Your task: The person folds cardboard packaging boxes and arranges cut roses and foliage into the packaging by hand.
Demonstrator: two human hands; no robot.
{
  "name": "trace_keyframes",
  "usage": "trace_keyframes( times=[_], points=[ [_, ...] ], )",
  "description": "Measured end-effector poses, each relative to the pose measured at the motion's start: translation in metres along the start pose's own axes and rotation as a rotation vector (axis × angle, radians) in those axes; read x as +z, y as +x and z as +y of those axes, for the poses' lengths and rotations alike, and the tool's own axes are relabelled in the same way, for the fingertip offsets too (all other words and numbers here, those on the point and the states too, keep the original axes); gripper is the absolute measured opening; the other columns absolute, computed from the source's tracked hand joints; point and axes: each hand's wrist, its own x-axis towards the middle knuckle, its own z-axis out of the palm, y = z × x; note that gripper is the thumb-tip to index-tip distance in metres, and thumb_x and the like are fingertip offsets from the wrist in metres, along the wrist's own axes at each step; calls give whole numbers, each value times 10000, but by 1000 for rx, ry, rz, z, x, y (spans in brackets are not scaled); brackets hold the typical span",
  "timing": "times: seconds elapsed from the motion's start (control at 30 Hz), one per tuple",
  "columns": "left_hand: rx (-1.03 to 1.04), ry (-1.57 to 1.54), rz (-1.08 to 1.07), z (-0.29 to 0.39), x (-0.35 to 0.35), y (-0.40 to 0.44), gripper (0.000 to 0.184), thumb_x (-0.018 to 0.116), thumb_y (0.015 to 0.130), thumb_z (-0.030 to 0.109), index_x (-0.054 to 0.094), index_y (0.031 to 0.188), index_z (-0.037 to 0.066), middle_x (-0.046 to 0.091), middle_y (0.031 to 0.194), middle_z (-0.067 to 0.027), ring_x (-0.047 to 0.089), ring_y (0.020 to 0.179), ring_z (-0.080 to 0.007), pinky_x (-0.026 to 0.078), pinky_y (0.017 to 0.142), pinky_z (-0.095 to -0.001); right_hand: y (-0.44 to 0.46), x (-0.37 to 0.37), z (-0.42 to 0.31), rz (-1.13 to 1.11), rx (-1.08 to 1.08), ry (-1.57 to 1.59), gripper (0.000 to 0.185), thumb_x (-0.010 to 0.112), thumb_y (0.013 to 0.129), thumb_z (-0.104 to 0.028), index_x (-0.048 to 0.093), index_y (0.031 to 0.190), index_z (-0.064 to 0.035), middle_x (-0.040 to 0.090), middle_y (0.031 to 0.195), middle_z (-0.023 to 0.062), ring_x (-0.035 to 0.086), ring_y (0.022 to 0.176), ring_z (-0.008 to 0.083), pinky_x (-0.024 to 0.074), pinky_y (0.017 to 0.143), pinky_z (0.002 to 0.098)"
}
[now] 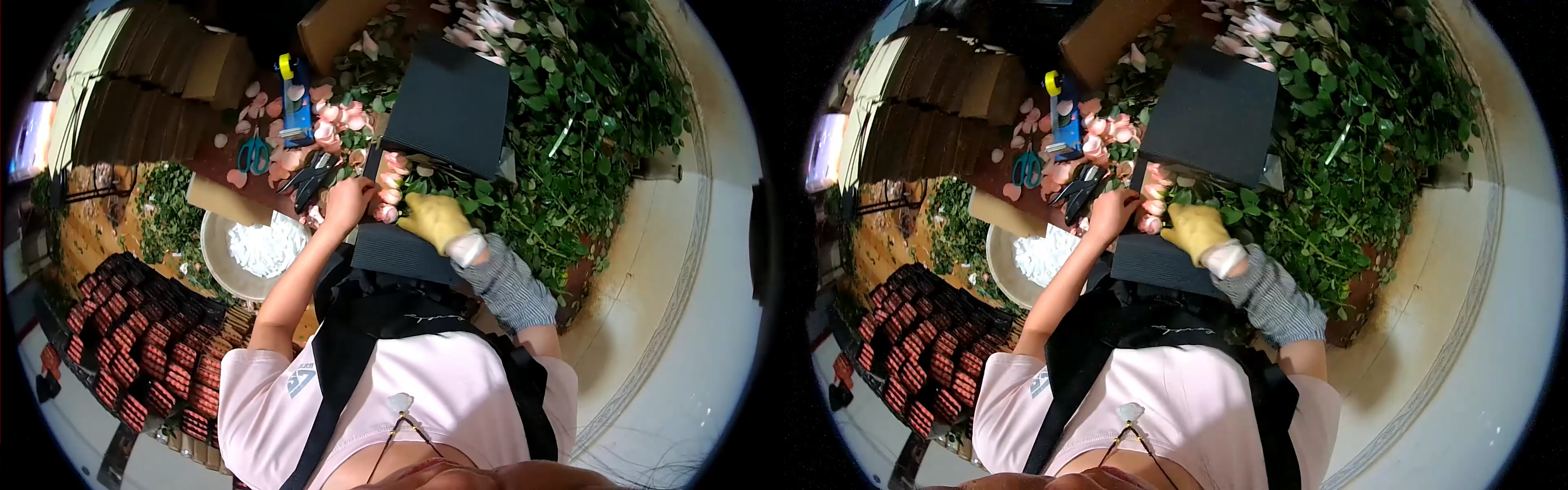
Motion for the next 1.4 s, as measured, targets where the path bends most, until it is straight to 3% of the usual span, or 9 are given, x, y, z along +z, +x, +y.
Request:
trace_keyframes(
  times=[0.27, 0.37, 0.47, 0.53, 0.73, 0.87, 1.0, 1.2, 1.4],
  points=[
    [24, -43, 28, -2, 2, -6, 198, 626, 873, 148, 733, 1011, 55, 692, 986, -162, 663, 855, -350, 524, 747, -398, 22, 24, -1, 199, 28, 24, 407, 641, 868, -439, 640, 937, -39, 681, 712, 116, 677, 716, 317, 539, 675, 434],
    [35, -88, -4, -5, -3, -7, 204, 619, 871, 142, 733, 1023, 67, 691, 976, -155, 654, 850, -361, 520, 750, -395, 22, 20, 6, 10, -91, 203, 395, 597, 899, -426, 614, 1115, -95, 700, 834, 133, 679, 773, 333, 535, 696, 451],
    [-266, -688, -153, -10, -20, -3, 230, 545, 957, 78, 667, 1111, -43, 715, 915, -173, 715, 815, -246, 561, 730, -315, 19, 22, 12, 74, -146, 274, 361, 611, 890, -401, 624, 1114, -119, 698, 822, 118, 679, 774, 324, 539, 688, 447],
    [-235, -519, -113, -2, -37, -2, 257, 507, 985, 88, 635, 1136, -77, 722, 902, -157, 716, 856, -193, 562, 740, -291, 19, 21, 12, 45, -147, 231, 360, 628, 878, -379, 617, 1142, -135, 698, 840, 114, 677, 771, 319, 538, 683, 445],
    [200, 233, -140, 70, -17, -14, 257, 505, 893, 161, 626, 797, -44, 668, 739, -217, 664, 669, -389, 542, 643, -477, 22, 41, 23, 161, -160, 256, 312, 638, 868, -299, 637, 1134, -134, 702, 874, 144, 674, 826, 334, 533, 733, 447],
    [75, 288, -389, 80, -20, -10, 355, 516, 928, 263, 596, 918, -83, 670, 856, -278, 669, 790, -413, 530, 747, -495, 16, 8, 29, 207, 64, 528, 247, 628, 872, -300, 677, 1030, -116, 699, 885, 143, 669, 805, 347, 539, 720, 428],
    [333, 515, -86, 81, 9, -10, 270, 600, 826, 197, 658, 906, -54, 615, 1011, -266, 601, 953, -367, 519, 827, -430, 28, 43, 27, 404, -15, 129, 223, 626, 847, -253, 677, 1023, -125, 685, 779, 125, 672, 736, 322, 532, 690, 453],
    [407, 542, -243, 86, 0, -12, 257, 552, 808, 139, 682, 820, -84, 667, 878, -260, 569, 1124, -420, 532, 859, -453, 26, 14, 20, 585, 78, 62, 181, 629, 871, -296, 662, 933, -129, 679, 726, 89, 661, 668, 290, 525, 636, 407],
    [-27, -394, -339, 64, -50, 7, 248, 650, 870, 204, 685, 952, -27, 693, 745, -157, 668, 687, -325, 536, 699, -403, 47, 21, 24, 446, 104, 80, 345, 567, 915, -399, 673, 775, -102, 693, 714, 104, 684, 662, 297, 537, 612, 423]
  ],
)
